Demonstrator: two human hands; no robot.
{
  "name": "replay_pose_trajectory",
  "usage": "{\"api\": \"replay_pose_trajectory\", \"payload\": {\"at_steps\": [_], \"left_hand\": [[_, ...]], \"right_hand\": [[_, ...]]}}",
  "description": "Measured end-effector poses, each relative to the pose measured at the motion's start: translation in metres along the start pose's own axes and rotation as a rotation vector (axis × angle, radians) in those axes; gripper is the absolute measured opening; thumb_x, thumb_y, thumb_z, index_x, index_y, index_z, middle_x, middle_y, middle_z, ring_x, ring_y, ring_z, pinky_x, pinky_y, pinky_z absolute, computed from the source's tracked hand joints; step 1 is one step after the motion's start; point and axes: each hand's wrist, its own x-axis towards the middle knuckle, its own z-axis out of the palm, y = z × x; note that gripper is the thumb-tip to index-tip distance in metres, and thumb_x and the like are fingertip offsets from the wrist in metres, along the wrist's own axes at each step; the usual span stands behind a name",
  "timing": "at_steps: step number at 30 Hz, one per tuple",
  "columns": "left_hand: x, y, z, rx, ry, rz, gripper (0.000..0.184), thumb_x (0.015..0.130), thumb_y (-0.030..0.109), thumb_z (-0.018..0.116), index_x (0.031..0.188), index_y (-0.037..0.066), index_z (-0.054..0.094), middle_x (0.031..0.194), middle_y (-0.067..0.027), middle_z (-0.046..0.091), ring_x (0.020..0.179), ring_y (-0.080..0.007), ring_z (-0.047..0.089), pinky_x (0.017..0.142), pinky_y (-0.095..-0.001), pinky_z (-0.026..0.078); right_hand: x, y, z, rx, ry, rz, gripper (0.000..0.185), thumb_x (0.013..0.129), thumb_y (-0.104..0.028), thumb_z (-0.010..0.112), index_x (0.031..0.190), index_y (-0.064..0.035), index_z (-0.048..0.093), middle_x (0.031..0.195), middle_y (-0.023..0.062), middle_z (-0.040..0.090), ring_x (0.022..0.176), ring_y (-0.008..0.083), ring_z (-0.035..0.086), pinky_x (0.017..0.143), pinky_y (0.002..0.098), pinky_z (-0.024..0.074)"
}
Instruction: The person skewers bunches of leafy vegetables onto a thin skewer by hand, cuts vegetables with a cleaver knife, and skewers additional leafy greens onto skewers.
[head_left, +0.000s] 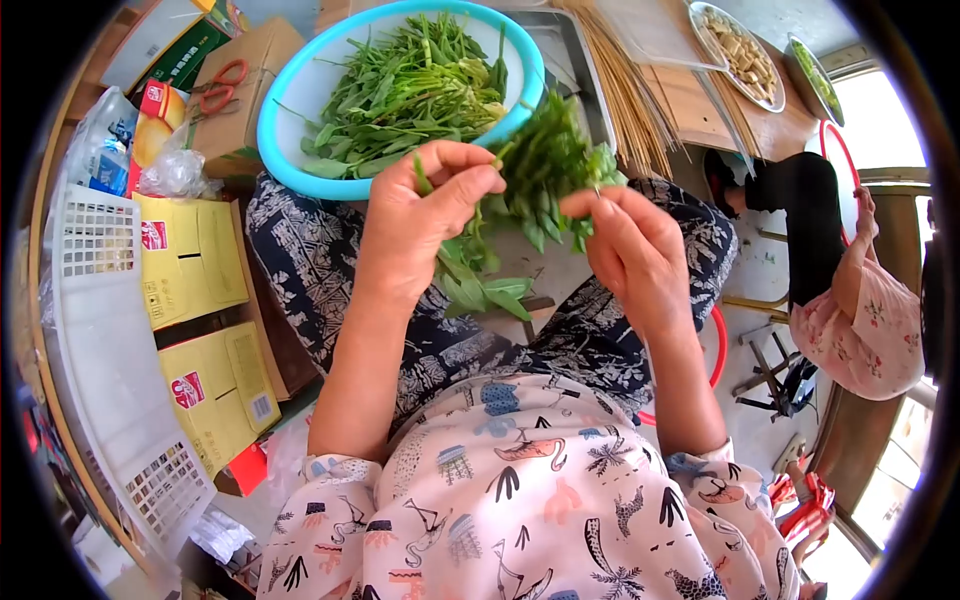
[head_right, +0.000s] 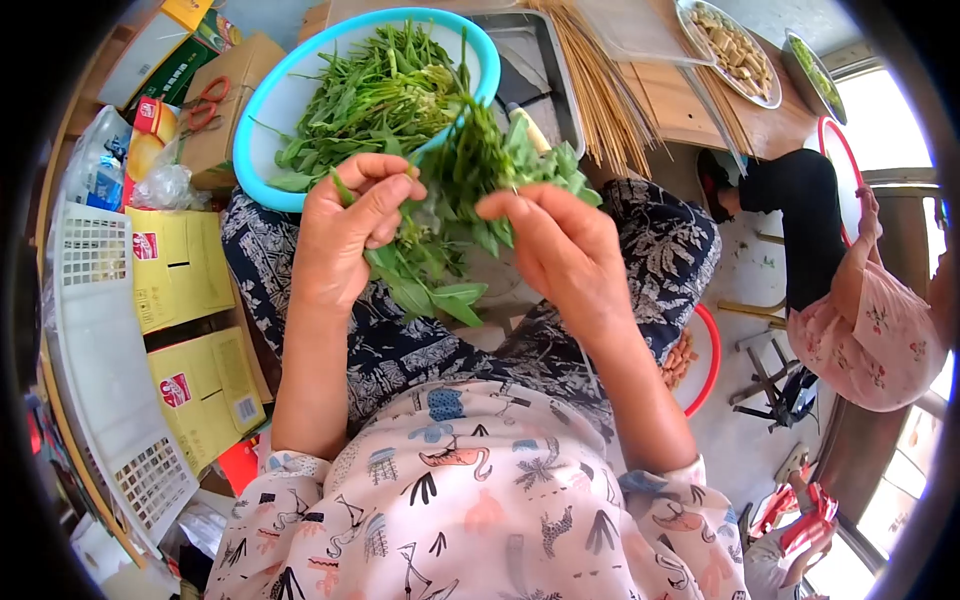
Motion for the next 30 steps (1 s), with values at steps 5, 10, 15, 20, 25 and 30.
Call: {"api": "replay_pose_trajectory", "payload": {"at_steps": [5,10,15,20,25,30], "left_hand": [[0.008,0.007,-0.016,-0.109,0.054,-0.065,0.015,0.087,0.012,0.065,0.099,0.005,0.062,0.084,-0.0043,0.062,0.054,-0.0039,0.04,0.047,-0.0189,0.028],[0.016,0.006,-0.017,-0.141,0.068,-0.087,0.016,0.087,0.013,0.064,0.101,0.006,0.062,0.088,-0.004,0.062,0.055,-0.0046,0.041,0.047,-0.0197,0.029],[0.017,0.006,-0.009,-0.178,0.116,-0.093,0.017,0.084,0.012,0.067,0.097,0.003,0.063,0.083,-0.0044,0.063,0.052,-0.0034,0.04,0.045,-0.0177,0.028],[0.016,0.006,-0.013,-0.171,0.087,-0.093,0.015,0.086,0.013,0.065,0.099,0.005,0.062,0.085,-0.0041,0.062,0.053,-0.0043,0.041,0.046,-0.0182,0.028],[0.016,0.005,-0.015,-0.16,0.065,-0.101,0.015,0.087,0.014,0.064,0.1,0.007,0.062,0.088,-0.0037,0.061,0.055,-0.005,0.041,0.047,-0.0184,0.029],[0.015,0.005,-0.016,-0.157,0.071,-0.102,0.016,0.086,0.014,0.065,0.1,0.006,0.062,0.088,-0.0037,0.061,0.054,-0.0048,0.041,0.047,-0.0186,0.028]], "right_hand": [[-0.026,0.002,-0.018,-0.076,-0.181,0.082,0.026,0.097,-0.02,0.049,0.1,0.0018,0.064,0.052,-0.0092,0.039,0.045,-0.0007,0.03,0.042,0.0172,0.0217],[-0.034,-0.005,-0.017,-0.081,-0.211,0.148,0.025,0.096,-0.019,0.051,0.1,0.0008,0.065,0.054,-0.0095,0.038,0.047,-0.0005,0.03,0.043,0.0175,0.0217],[-0.03,-0.005,-0.011,-0.064,-0.224,0.146,0.023,0.096,-0.018,0.051,0.099,0.0,0.066,0.056,-0.0095,0.039,0.048,-0.0004,0.029,0.043,0.0179,0.0215],[-0.028,-0.004,-0.01,-0.029,-0.241,0.158,0.023,0.096,-0.017,0.051,0.1,0.0001,0.066,0.056,-0.0098,0.039,0.048,-0.0007,0.028,0.043,0.0173,0.0211],[-0.028,-0.005,-0.009,-0.035,-0.247,0.16,0.023,0.096,-0.017,0.051,0.1,0.0001,0.065,0.057,-0.0101,0.039,0.048,-0.001,0.028,0.043,0.017,0.0207],[-0.029,-0.004,-0.009,-0.034,-0.254,0.171,0.023,0.096,-0.017,0.051,0.1,0.0001,0.065,0.056,-0.0102,0.038,0.048,-0.001,0.028,0.043,0.0171,0.0206]]}}
